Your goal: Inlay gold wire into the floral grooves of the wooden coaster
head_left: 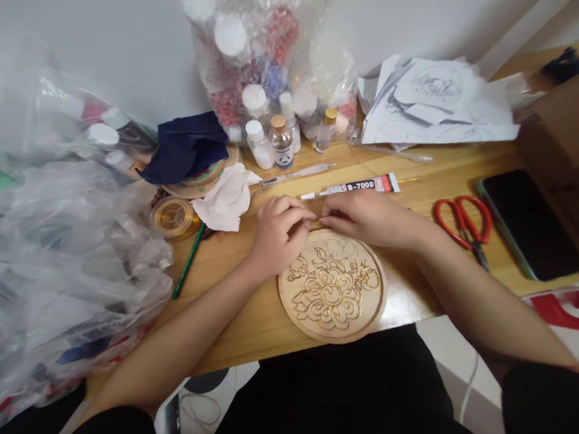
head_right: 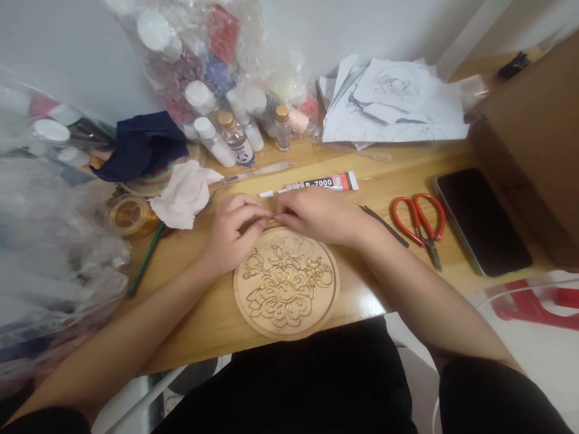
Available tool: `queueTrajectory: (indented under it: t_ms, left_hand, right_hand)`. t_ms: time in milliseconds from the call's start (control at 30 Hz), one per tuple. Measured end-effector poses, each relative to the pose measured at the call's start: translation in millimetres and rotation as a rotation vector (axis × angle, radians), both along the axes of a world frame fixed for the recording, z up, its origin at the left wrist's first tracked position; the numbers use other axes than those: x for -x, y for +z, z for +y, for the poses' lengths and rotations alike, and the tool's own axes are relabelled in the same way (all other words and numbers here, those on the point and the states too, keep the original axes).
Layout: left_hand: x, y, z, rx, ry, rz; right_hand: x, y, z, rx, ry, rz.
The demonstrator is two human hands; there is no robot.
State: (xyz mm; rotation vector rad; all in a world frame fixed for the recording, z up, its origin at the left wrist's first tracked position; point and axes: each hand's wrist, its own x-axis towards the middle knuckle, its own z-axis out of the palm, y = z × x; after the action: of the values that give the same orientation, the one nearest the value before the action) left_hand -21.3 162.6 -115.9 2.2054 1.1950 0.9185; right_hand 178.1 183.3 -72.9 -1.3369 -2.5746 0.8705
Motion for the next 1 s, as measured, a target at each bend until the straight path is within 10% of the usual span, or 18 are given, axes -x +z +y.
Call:
queueTrajectory:
  t_ms: [1000]
  left_hand:
    - [-2.2, 1.9, -0.8, 0.028, 0.041, 0.022]
  right_hand:
    - [3.9, 3.7, -4.4, -0.088, -0.070, 0.114]
